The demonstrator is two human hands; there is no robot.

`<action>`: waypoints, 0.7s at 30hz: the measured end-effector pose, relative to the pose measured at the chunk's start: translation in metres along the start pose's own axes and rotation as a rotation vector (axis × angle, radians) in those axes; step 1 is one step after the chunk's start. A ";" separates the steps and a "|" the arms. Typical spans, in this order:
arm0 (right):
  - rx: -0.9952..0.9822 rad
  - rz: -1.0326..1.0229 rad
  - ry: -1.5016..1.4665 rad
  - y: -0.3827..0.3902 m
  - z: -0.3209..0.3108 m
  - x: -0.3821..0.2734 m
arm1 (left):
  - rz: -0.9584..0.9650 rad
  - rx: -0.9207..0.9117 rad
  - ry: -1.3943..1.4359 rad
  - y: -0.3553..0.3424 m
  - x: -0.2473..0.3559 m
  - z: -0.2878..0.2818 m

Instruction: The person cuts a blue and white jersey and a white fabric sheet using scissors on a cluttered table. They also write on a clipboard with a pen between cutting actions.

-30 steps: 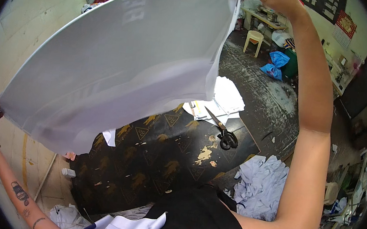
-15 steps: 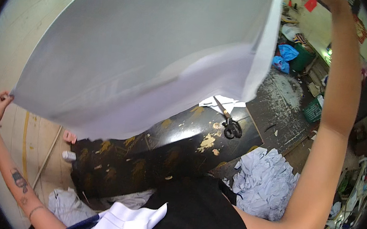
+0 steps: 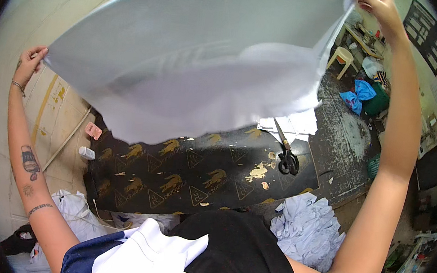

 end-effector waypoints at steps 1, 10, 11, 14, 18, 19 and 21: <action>0.010 -0.015 0.039 0.007 -0.007 0.001 | 0.008 0.064 -0.119 0.010 -0.005 -0.017; -0.165 0.370 0.029 0.256 0.070 0.153 | 0.143 0.476 -0.066 0.256 -0.109 0.129; -0.168 0.461 -0.113 0.296 0.091 0.181 | -0.250 0.292 -0.261 0.292 -0.150 0.178; -0.078 0.610 -0.104 0.396 0.131 0.254 | -0.526 0.222 0.037 0.382 -0.186 0.297; 0.007 0.847 -0.146 0.513 0.170 0.308 | -0.711 0.160 0.479 0.474 -0.203 0.402; -0.059 0.723 -0.028 0.525 0.182 0.302 | -0.758 0.149 0.483 0.491 -0.207 0.417; -0.334 0.614 0.383 0.554 0.206 0.293 | -0.843 0.095 0.375 0.517 -0.215 0.441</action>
Point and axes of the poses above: each hand's wrist, its own y-axis away from the middle knuckle, its own z-axis out of the palm, x = y × z, the point moved 10 cm from there along -y, towards the middle knuckle, and after that the axes turned 13 degrees about -y, right-handed, at the moved point
